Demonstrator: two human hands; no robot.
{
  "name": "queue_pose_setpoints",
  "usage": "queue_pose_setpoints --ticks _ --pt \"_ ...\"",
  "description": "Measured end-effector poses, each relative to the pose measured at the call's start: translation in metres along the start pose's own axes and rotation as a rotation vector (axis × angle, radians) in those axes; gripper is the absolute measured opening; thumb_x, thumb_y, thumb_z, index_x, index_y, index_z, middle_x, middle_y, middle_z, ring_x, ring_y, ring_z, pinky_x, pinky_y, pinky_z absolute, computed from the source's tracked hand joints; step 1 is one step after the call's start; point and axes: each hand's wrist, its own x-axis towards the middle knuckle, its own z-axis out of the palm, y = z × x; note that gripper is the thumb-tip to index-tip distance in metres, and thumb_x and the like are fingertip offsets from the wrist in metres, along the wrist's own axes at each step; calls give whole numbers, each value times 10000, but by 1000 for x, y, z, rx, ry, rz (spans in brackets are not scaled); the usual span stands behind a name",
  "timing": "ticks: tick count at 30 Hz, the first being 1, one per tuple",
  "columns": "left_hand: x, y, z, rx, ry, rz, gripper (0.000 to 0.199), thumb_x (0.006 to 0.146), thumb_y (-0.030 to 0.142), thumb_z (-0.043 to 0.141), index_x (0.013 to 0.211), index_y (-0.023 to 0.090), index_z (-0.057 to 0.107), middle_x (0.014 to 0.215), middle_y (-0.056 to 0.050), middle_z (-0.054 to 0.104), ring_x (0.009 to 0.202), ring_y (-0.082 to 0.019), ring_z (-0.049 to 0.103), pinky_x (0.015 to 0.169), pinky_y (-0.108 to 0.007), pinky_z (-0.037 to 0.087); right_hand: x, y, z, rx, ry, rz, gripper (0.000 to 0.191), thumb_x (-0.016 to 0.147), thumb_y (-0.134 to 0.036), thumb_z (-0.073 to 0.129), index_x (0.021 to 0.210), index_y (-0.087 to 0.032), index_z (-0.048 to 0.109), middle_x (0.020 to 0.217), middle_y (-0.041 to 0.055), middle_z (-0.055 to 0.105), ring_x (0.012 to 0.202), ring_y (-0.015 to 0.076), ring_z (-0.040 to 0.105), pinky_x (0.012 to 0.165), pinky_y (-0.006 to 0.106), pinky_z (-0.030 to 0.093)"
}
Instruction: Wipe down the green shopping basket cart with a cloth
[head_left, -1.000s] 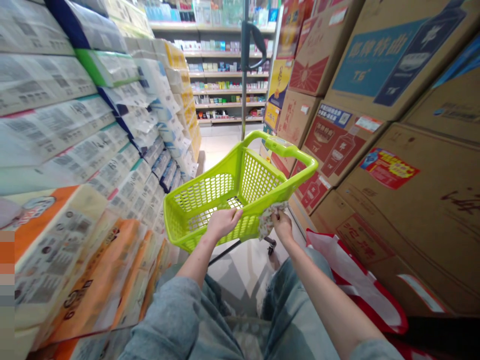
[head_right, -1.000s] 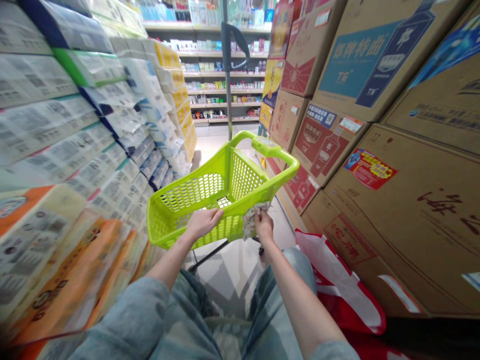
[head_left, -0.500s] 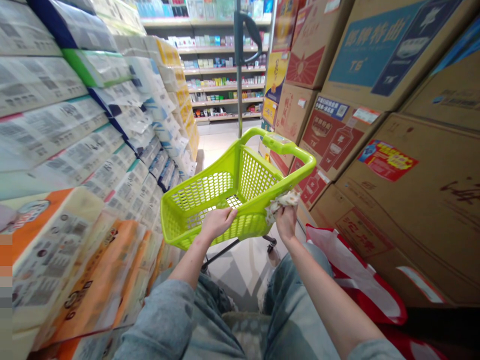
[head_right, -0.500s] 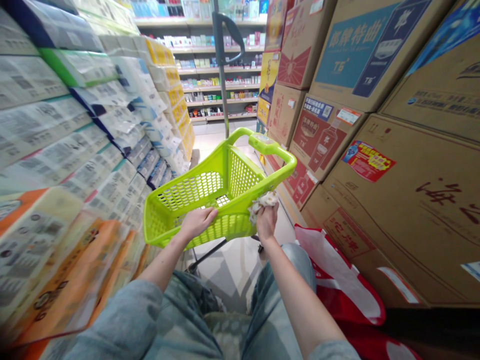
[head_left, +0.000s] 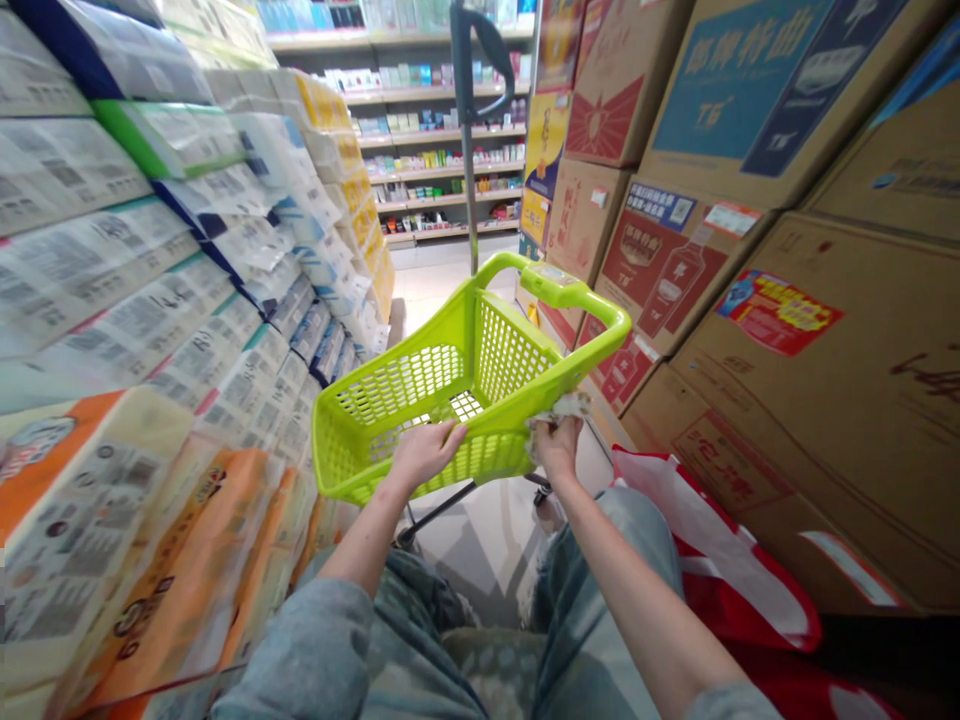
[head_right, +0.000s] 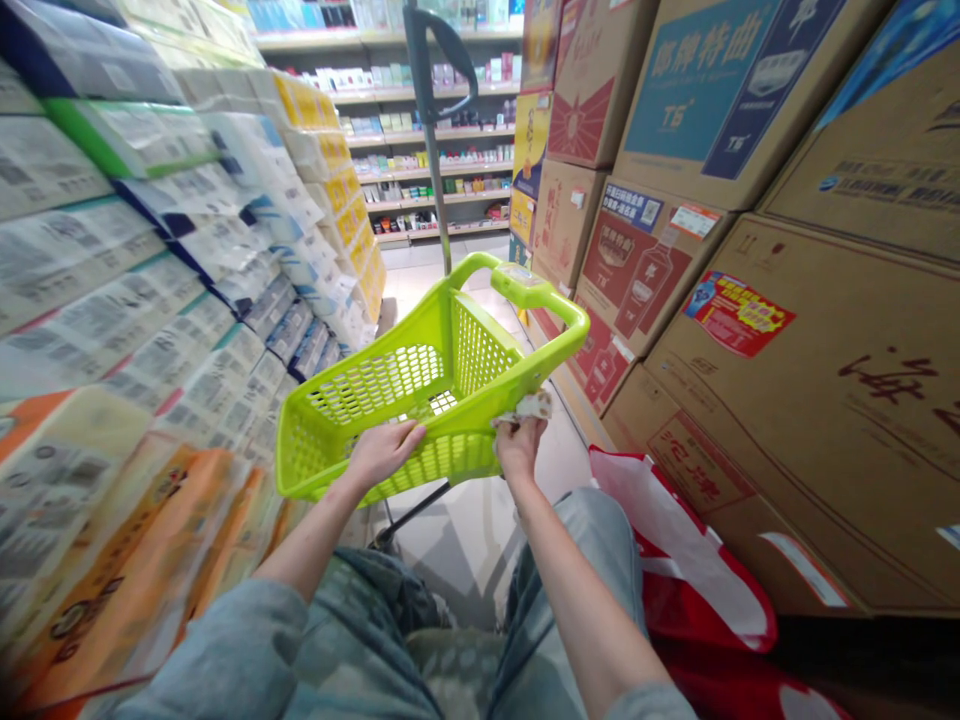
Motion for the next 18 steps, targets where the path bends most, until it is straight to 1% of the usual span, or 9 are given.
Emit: queue_pose_setpoints --ticks 1,3,5,6,7,9,12,15,18 --pt "0 0 0 5 -1 4 560 907 556 146 836 242 604 802 -36 679 782 -198 621 634 -254 367 5 -11 -2 13 44 13 344 734 -341 459 1026 -159 471 1071 147 494 1034 234 491 889 358 405" --pt "0 -1 1 19 -4 9 568 908 556 135 837 245 604 799 -33 677 782 -196 620 636 -252 365 15 -29 -6 34 63 6 380 783 -404 443 1068 -154 459 1099 160 496 1083 242 462 926 367 379" --pt "0 0 1 29 -6 14 572 909 556 128 835 243 601 798 -32 676 782 -191 620 632 -248 359 22 -35 -9 55 53 4 393 843 -450 346 1065 -149 467 1107 168 509 1122 243 444 951 373 354" --pt "0 1 2 33 -3 16 574 909 556 125 832 241 598 798 -31 675 782 -189 619 628 -246 355 23 -32 -9 71 44 10 406 863 -462 295 1049 -150 476 1099 167 520 1126 239 448 954 370 349" --pt "0 1 2 35 0 18 575 909 556 122 828 239 594 797 -30 674 781 -188 619 622 -245 350 23 -27 -9 91 35 26 421 874 -473 256 1025 -154 487 1077 161 538 1111 232 467 947 364 354" --pt "1 1 3 37 10 22 578 909 557 115 818 237 588 794 -30 673 775 -188 619 611 -246 341 18 -10 -4 150 -1 82 448 877 -505 222 959 -165 502 985 135 584 1014 216 533 892 347 395" --pt "1 2 4 36 20 27 585 910 556 106 808 236 586 787 -33 671 765 -194 618 603 -252 335 5 23 7 260 -107 222 502 858 -581 210 833 -177 507 779 76 613 792 187 596 731 307 458" --pt "2 3 4 32 25 28 588 910 555 106 808 236 589 782 -35 669 760 -196 616 605 -256 333 -8 50 17 398 -193 377 479 837 -614 290 768 -188 499 619 18 589 642 158 595 586 260 461" --pt "1 4 3 24 23 30 586 913 547 116 806 232 598 780 -40 668 761 -196 613 617 -257 337 -16 65 24 539 -245 502 433 832 -598 349 703 -201 464 476 -35 518 496 132 551 494 237 444"
